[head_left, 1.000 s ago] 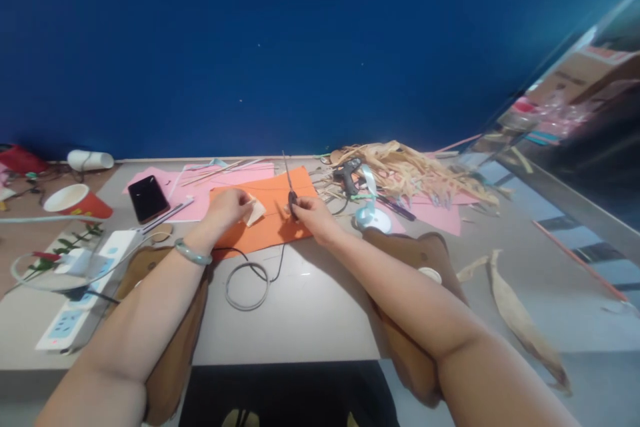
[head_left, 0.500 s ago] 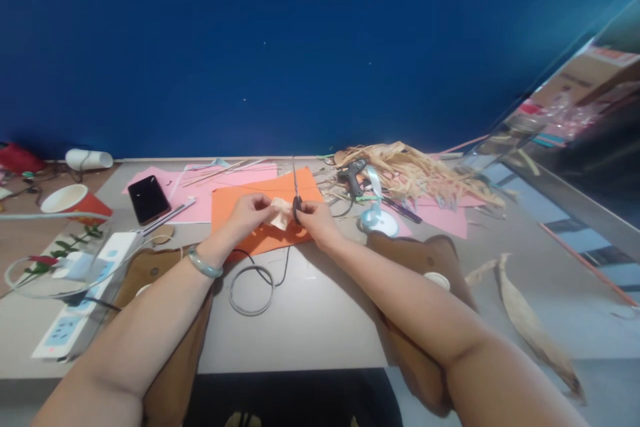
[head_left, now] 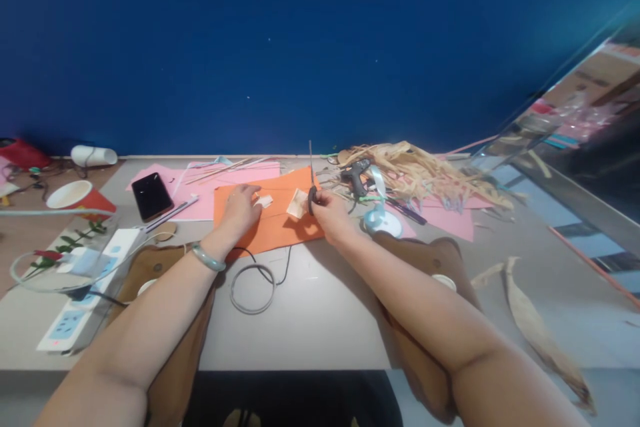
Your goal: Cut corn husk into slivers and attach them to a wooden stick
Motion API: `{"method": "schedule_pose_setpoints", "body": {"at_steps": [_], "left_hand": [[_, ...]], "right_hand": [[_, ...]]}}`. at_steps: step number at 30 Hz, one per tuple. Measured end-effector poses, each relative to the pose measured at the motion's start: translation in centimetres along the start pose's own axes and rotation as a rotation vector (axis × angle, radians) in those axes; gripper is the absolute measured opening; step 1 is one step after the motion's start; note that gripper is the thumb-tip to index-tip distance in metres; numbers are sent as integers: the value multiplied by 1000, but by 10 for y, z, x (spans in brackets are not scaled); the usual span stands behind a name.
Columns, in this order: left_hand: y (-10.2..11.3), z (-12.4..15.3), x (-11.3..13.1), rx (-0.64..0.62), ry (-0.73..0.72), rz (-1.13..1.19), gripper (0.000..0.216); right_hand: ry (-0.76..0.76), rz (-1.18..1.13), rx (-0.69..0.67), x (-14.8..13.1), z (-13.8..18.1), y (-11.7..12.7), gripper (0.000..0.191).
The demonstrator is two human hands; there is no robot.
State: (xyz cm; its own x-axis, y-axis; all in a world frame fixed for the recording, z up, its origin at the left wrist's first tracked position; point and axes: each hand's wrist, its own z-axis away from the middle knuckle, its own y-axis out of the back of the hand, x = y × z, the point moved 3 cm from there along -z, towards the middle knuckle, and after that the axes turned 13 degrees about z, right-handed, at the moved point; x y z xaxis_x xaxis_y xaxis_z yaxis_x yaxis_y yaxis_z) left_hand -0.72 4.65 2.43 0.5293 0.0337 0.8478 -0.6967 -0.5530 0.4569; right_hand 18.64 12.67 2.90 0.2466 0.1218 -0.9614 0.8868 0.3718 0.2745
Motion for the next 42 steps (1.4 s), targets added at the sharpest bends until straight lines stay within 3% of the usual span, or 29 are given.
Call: {"method": "schedule_pose_setpoints", "body": {"at_steps": [3, 6, 8, 18, 28, 42], "left_hand": [[-11, 8, 17, -85, -87, 124, 23], [-25, 21, 33, -307, 47, 401, 27], [-31, 28, 39, -419, 125, 451, 28], [-22, 27, 29, -439, 309, 647, 27], [-21, 28, 31, -206, 297, 608, 29], [-15, 25, 35, -329, 320, 648, 15]], "right_hand": [[-22, -47, -39, -2, 3, -3, 14], [-38, -96, -134, -4, 6, -7, 12], [-49, -127, -211, -5, 8, -9, 13], [-43, -120, -216, -12, 10, -6, 28], [-23, -89, -268, -9, 15, -13, 27], [21, -66, -150, -7, 7, -5, 17]]}}
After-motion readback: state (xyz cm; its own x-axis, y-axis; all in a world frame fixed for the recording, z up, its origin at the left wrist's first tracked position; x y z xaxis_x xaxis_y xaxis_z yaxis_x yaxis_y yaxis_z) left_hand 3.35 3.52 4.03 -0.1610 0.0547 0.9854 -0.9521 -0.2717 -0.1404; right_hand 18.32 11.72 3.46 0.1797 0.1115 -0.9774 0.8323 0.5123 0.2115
